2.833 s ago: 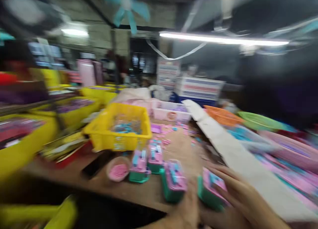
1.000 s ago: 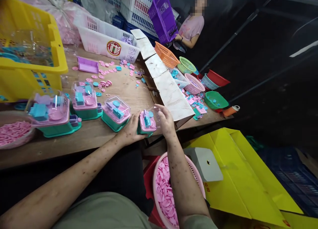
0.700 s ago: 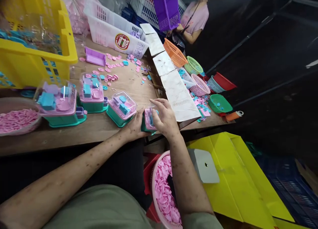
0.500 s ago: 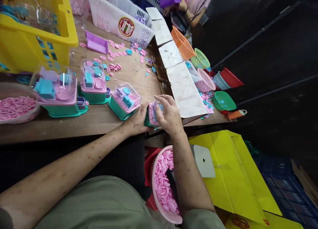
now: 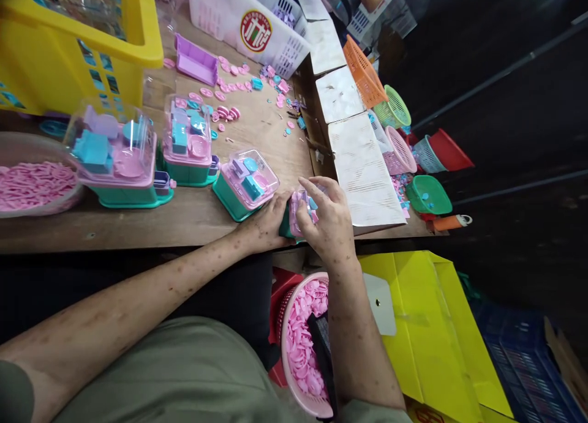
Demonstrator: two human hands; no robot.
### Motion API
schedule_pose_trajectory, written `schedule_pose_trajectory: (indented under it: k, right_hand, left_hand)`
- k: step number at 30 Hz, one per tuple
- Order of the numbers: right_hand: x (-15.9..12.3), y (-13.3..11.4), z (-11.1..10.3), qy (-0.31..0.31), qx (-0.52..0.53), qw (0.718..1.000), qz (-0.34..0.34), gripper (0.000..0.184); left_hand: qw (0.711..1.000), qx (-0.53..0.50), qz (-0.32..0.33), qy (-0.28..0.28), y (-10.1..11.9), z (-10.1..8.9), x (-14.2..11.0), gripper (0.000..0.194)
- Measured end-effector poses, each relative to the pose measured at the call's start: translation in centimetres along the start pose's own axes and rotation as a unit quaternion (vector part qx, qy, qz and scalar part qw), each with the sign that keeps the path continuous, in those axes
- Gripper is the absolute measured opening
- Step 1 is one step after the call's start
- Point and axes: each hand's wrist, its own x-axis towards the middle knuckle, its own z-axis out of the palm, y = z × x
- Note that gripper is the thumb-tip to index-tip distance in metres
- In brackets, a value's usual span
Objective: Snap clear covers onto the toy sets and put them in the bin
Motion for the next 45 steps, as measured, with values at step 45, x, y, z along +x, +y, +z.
schedule_pose_trajectory:
  k: [45]
  right_hand:
    - [0.1,0.5,-0.9,-0.056,0.008,0.998,0.026,0.044]
  left_hand:
    - [0.997,0.064,-0.03,-0.012,1.7,-0.5,-0.2,0.125]
